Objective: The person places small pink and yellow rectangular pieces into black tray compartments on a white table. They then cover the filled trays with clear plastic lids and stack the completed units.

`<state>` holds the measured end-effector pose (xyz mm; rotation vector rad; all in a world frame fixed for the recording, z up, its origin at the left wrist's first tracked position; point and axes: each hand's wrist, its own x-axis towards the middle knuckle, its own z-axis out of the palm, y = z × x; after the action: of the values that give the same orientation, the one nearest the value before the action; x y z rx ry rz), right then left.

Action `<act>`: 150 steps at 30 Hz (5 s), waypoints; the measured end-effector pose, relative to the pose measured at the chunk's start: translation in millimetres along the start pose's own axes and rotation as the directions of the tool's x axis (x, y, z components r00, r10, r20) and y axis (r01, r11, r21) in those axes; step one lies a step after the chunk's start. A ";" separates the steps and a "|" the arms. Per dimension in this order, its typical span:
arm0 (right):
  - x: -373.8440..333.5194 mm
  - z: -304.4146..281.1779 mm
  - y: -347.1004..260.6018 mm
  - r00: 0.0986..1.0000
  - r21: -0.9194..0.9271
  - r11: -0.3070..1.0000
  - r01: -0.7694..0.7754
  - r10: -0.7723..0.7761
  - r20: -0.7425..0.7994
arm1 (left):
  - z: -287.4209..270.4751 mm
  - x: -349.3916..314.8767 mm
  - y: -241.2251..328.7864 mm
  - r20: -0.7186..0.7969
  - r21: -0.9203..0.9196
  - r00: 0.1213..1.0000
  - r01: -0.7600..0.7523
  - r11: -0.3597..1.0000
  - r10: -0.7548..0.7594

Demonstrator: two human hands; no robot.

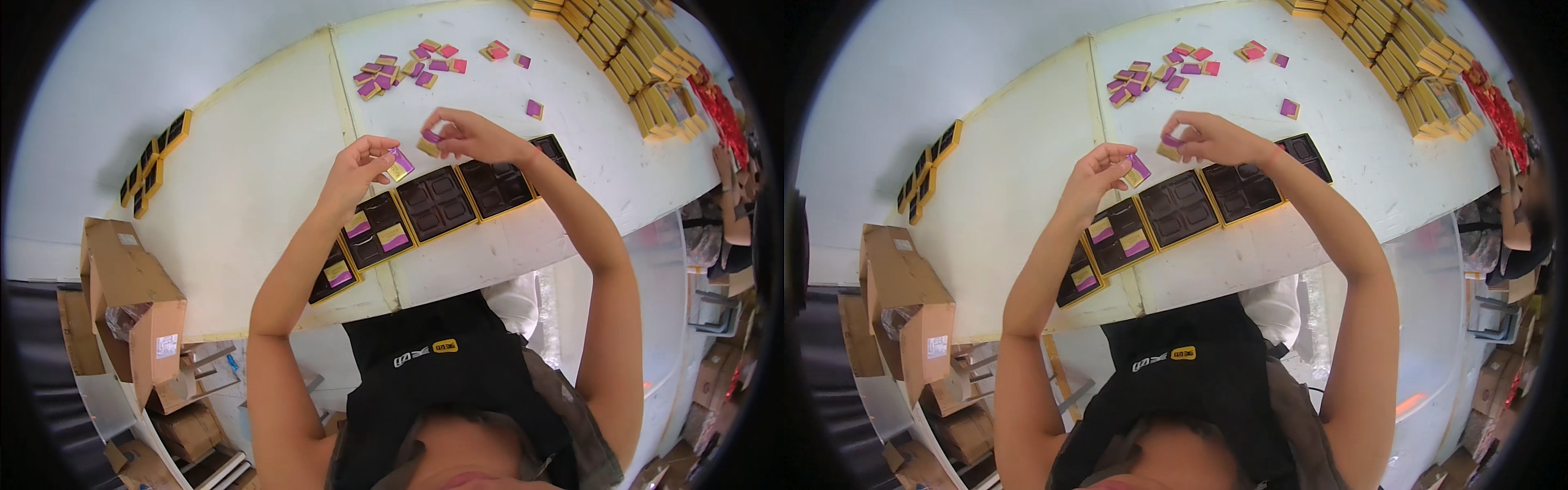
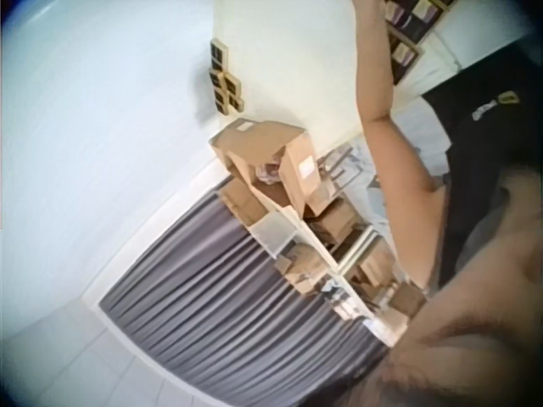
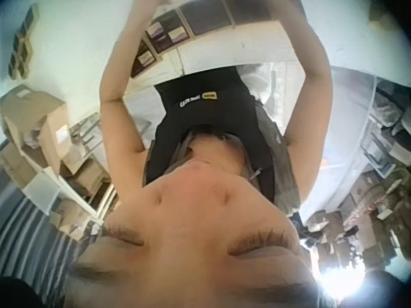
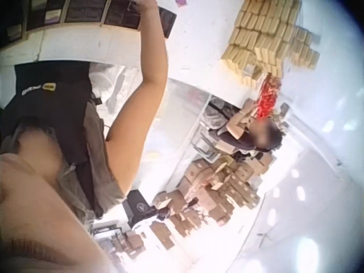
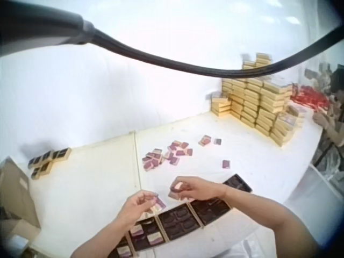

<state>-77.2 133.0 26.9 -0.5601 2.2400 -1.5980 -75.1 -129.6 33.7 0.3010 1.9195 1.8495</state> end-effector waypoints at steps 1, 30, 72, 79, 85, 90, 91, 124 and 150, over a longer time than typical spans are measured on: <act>-14.5 1.2 -2.2 1.000 0.055 0.998 -0.021 0.020 0.023 | 1.3 1.1 0.5 0.059 0.059 0.998 0.004 0.998 -0.007; -68.0 27.9 -35.1 0.969 -0.431 0.872 0.232 -0.247 0.023 | 33.5 -58.2 -36.5 0.398 0.834 0.829 -0.506 0.222 0.393; 92.6 -49.8 54.1 0.881 -0.817 0.551 -0.171 -0.286 -0.377 | -49.2 114.5 -17.2 -0.197 0.098 0.979 -0.037 0.995 0.056; -25.0 -53.0 31.9 0.947 0.010 1.000 -0.025 0.027 -0.321 | 15.4 61.0 25.0 0.100 0.200 0.994 -0.054 0.978 0.035; -116.2 -16.1 20.6 0.934 0.164 0.986 -0.020 0.077 -0.348 | 80.7 60.5 -1.1 0.285 0.402 0.952 -0.228 0.887 0.116; -139.2 -5.1 19.0 0.892 -0.263 0.964 0.052 -0.163 -0.423 | 107.1 55.8 -3.7 0.327 0.565 0.940 -0.279 0.777 0.100; -139.4 -7.0 18.1 0.880 -0.296 0.951 0.087 -0.212 -0.425 | 104.5 54.5 -3.9 0.331 0.561 0.939 -0.274 0.781 0.092; -136.2 -19.1 38.5 0.900 -0.516 0.834 0.196 -0.362 -0.243 | 107.4 -7.4 -22.0 0.520 0.783 0.781 -0.598 0.173 0.344; 129.7 -110.6 92.5 0.866 -0.923 0.276 -0.269 -0.351 -0.357 | 18.2 184.0 -8.7 0.317 0.948 0.877 -0.305 -0.091 0.360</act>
<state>-254.4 186.2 -31.2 -0.4575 3.5369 -0.0237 -225.9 -29.9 -6.2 1.3152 3.0761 0.0860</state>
